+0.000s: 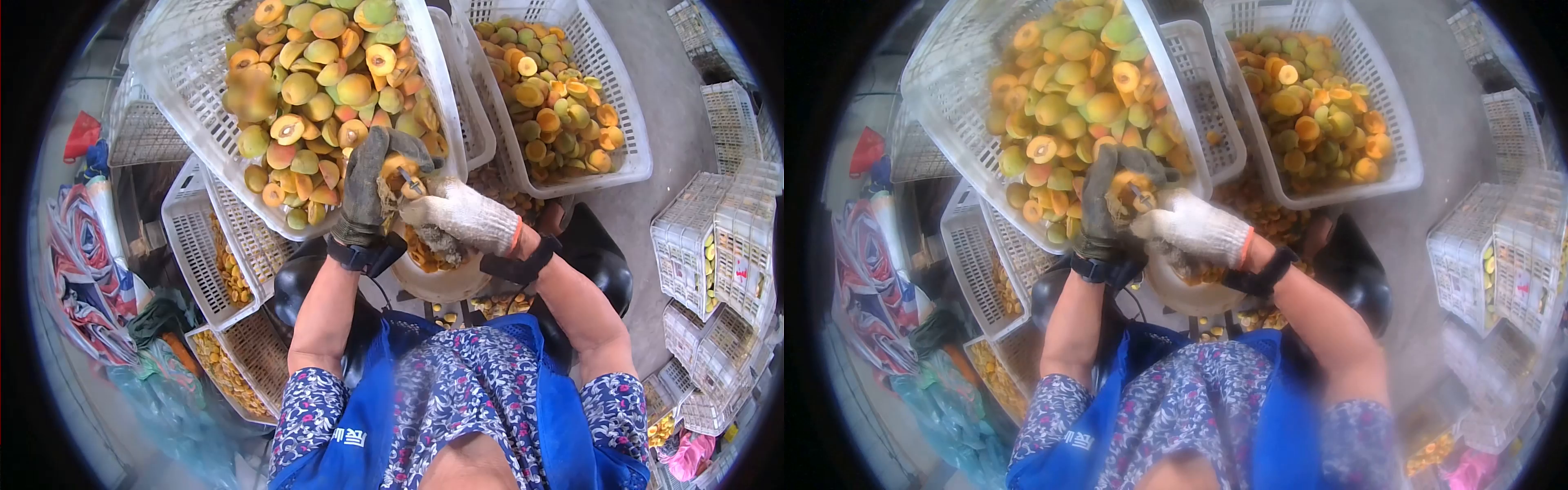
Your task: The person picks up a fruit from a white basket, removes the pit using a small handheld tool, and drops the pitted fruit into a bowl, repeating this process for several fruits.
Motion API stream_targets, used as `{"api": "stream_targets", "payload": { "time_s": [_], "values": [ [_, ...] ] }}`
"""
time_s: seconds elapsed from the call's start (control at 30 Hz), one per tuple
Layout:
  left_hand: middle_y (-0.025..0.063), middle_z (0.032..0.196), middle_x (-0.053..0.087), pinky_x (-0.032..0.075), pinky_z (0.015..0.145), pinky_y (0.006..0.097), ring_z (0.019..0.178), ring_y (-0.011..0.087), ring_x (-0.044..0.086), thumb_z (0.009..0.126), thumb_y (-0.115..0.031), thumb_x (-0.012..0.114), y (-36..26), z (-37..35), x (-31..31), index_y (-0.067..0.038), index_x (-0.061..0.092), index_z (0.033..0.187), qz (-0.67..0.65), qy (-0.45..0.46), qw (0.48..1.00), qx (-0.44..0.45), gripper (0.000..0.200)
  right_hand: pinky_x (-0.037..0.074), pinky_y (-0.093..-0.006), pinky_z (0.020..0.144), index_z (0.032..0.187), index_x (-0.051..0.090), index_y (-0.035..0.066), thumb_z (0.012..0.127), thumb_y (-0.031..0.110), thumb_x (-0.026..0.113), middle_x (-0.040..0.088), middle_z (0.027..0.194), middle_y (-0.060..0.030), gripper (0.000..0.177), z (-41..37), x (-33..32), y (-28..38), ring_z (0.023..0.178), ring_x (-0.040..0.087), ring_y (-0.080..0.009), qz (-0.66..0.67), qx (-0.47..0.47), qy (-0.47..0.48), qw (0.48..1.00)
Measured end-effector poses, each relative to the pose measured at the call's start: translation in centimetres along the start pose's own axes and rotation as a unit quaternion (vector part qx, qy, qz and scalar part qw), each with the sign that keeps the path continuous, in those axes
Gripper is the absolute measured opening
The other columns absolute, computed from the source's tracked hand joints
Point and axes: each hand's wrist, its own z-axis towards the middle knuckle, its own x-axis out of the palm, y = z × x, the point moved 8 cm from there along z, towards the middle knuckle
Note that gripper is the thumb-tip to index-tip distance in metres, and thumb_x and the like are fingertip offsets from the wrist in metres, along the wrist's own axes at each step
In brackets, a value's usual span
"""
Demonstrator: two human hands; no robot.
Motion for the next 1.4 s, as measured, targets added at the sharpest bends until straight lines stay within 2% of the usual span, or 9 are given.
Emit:
{"api": "stream_targets", "payload": {
  "time_s": [0.17, 0.23, 0.3, 0.57, 0.6, 0.73, 0.8, 1.03, 1.4],
  "values": [
    [0.0093, 0.092, 0.063, 0.052, 0.081, 0.0333, 0.086, 0.0192, 0.062, 0.099, -0.036, 0.051, -0.3, -0.1, 1.9, 0.0, 0.058, 0.1, -0.097, 0.115, 0.989, -0.005, 0.036, 0.046, -0.0259, 0.054, 0.103, 0.061, 0.002, 0.092, 0.03, 0.06, 0.06, 0.081, 0.0024, 0.03, -0.5, 1.2, 1.6, 0.065, 0.053, -0.0062, -0.009, -0.195, 0.036, 0.98],
    [0.0082, 0.091, 0.062, 0.052, 0.083, 0.0342, 0.085, 0.0212, 0.062, 0.093, -0.029, 0.061, -3.3, -0.7, 0.5, -0.002, 0.056, 0.1, 0.225, 0.027, 0.963, 0.147, 0.028, 0.049, -0.0283, 0.057, 0.1, 0.062, 0.003, 0.091, 0.026, 0.058, 0.061, 0.082, -0.0004, 0.025, -0.5, 1.6, -0.5, 0.067, 0.055, -0.0088, -0.039, -0.02, 0.109, 0.993],
    [0.0101, 0.101, 0.06, 0.051, 0.089, 0.0366, 0.096, 0.022, 0.06, 0.087, -0.02, 0.069, -4.1, -1.6, -2.5, -0.002, 0.052, 0.107, 0.226, -0.026, 0.97, 0.08, 0.032, 0.054, -0.0374, 0.063, 0.096, 0.067, 0.006, 0.087, 0.022, 0.052, 0.067, 0.081, -0.013, 0.023, -0.2, 3.9, -2.9, 0.07, 0.065, -0.0276, -0.429, -0.305, 0.109, 0.843],
    [0.0097, 0.106, 0.063, 0.051, 0.081, 0.0347, 0.099, 0.0227, 0.062, 0.082, -0.01, 0.071, -10.5, 0.1, 4.0, 0.001, 0.052, 0.121, 0.556, -0.114, 0.792, 0.227, 0.045, 0.054, -0.0443, 0.07, 0.097, 0.069, 0.006, 0.083, 0.022, 0.054, 0.069, 0.088, -0.0181, 0.026, -1.3, 0.6, -3.4, 0.081, 0.068, -0.0354, -0.484, -0.115, -0.072, 0.864],
    [0.0134, 0.109, 0.062, 0.051, 0.081, 0.0353, 0.099, 0.0271, 0.062, 0.088, -0.012, 0.063, -9.6, 0.1, 6.4, 0.001, 0.054, 0.12, 0.172, 0.053, 0.969, 0.17, 0.036, 0.054, -0.045, 0.069, 0.095, 0.069, 0.004, 0.083, 0.021, 0.053, 0.069, 0.086, -0.0193, 0.027, -1.4, 0.5, -3.6, 0.081, 0.068, -0.0357, -0.467, -0.148, -0.092, 0.867],
    [0.0113, 0.118, 0.062, 0.052, 0.081, 0.0298, 0.089, 0.0206, 0.063, 0.096, -0.026, 0.051, -1.3, 7.3, -1.1, -0.003, 0.054, 0.126, 0.329, 0.001, 0.944, -0.023, 0.038, 0.054, -0.0454, 0.069, 0.093, 0.07, 0.003, 0.08, 0.02, 0.054, 0.069, 0.085, -0.0206, 0.026, -1.0, 0.5, -4.2, 0.079, 0.067, -0.036, -0.495, -0.173, -0.086, 0.847],
    [0.015, 0.109, 0.066, 0.051, 0.08, 0.0315, 0.086, 0.0259, 0.066, 0.092, -0.022, 0.054, 3.9, 9.5, -0.8, -0.002, 0.061, 0.116, 0.845, 0.126, 0.486, 0.186, 0.033, 0.054, -0.0453, 0.069, 0.093, 0.069, 0.003, 0.08, 0.02, 0.053, 0.069, 0.085, -0.0207, 0.026, -1.6, 0.3, -3.1, 0.079, 0.067, -0.0359, -0.5, -0.17, -0.08, 0.846],
    [0.0133, 0.118, 0.062, 0.051, 0.083, 0.0259, 0.094, 0.0208, 0.066, 0.093, -0.015, 0.057, 0.9, 5.4, -2.6, 0.0, 0.054, 0.128, 0.265, -0.078, 0.956, -0.098, 0.038, 0.053, -0.046, 0.068, 0.099, 0.062, 0.002, 0.082, 0.02, 0.052, 0.065, 0.078, -0.0202, 0.027, -1.7, -3.1, 0.2, 0.075, 0.065, -0.0378, -0.501, -0.201, -0.123, 0.833],
    [0.0107, 0.128, 0.054, 0.057, 0.081, 0.0314, 0.109, 0.018, 0.059, 0.095, -0.014, 0.058, -2.4, -0.7, 0.4, 0.001, 0.041, 0.139, 0.082, -0.06, 0.994, -0.028, 0.049, 0.05, -0.0392, 0.064, 0.089, 0.06, 0.004, 0.081, 0.008, 0.056, 0.057, 0.088, -0.0145, 0.009, -4.5, -1.0, 5.0, 0.077, 0.059, -0.0308, -0.54, -0.456, -0.327, 0.628]
  ]
}}
